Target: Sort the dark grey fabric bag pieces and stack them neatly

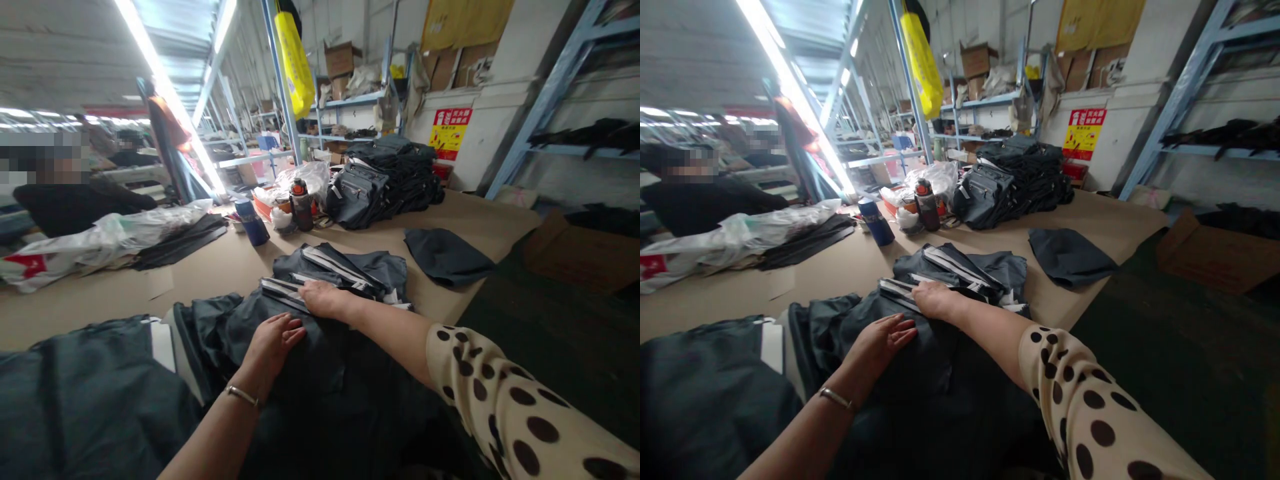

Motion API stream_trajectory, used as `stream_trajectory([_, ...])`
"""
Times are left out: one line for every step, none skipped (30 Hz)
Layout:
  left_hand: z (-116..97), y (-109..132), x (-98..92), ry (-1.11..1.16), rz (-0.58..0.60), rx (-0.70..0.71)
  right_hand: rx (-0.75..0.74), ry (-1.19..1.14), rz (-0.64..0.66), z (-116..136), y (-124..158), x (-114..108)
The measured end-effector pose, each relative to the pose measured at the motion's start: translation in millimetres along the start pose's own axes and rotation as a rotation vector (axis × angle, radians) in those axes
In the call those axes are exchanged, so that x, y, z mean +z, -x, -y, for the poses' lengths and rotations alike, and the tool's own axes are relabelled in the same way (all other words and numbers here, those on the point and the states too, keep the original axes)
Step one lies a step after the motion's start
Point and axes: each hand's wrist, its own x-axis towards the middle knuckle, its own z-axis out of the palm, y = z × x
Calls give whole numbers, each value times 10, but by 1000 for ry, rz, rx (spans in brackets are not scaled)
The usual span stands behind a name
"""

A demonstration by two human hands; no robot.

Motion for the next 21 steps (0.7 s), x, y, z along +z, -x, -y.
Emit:
stream_trajectory([5, -36, 1, -4, -12, -14, 42, 11, -13, -30, -14, 3])
stream_trajectory([4, -68, 6, -7, -19, -28, 78, 20, -20, -47, -28, 5])
stream_trajectory([0, -96, 15, -10, -21, -41, 104, 17, -20, -55, -44, 8])
stream_trajectory([-8, -121, 26, -11, -19, -53, 120, 7, -12, -58, -65, 11])
stream_trajectory([-18, -144, 38, -13, -19, -66, 129, -10, -4, -60, -87, 13])
stream_trajectory([-29, -164, 47, -15, -19, -79, 136, -32, -4, -65, -107, 10])
stream_trajectory([-40, -181, 52, -15, -18, -89, 144, -59, -14, -72, -120, 2])
stream_trajectory([-51, -194, 52, -15, -17, -97, 150, -90, -37, -80, -120, -13])
stream_trajectory([-61, -202, 45, -12, -13, -100, 149, -127, -72, -86, -103, -33])
stream_trajectory([-70, -205, 32, -7, -5, -98, 136, -170, -112, -87, -68, -56])
stream_trajectory([-79, -202, 14, 0, 7, -92, 112, -218, -155, -79, -14, -78])
stream_trajectory([-88, -193, -10, 9, 22, -82, 78, -269, -192, -62, 56, -98])
stream_trajectory([-98, -179, -36, 21, 41, -69, 43, -317, -222, -37, 138, -111])
stream_trajectory([-109, -160, -63, 34, 60, -52, 15, -353, -244, -7, 227, -118])
stream_trajectory([-120, -137, -89, 45, 73, -31, -6, -401, -259, 25, 317, -118])
stream_trajectory([-133, -111, -112, 53, 80, -9, -26, -479, -268, 53, 402, -113])
stream_trajectory([-146, -80, -130, 59, 79, 11, -46, -592, -274, 76, 479, -107])
stream_trajectory([-159, -43, -141, 65, 78, 28, -66, -727, -275, 91, 543, -102])
stream_trajectory([-173, 2, -145, 74, 95, 42, -82, -864, -271, 97, 595, -101])
stream_trajectory([-187, 56, -140, 91, 135, 56, -91, -970, -263, 96, 634, -109])
stream_trajectory([-200, 122, -128, 114, 189, 69, -85, -1025, -253, 90, 664, -126])
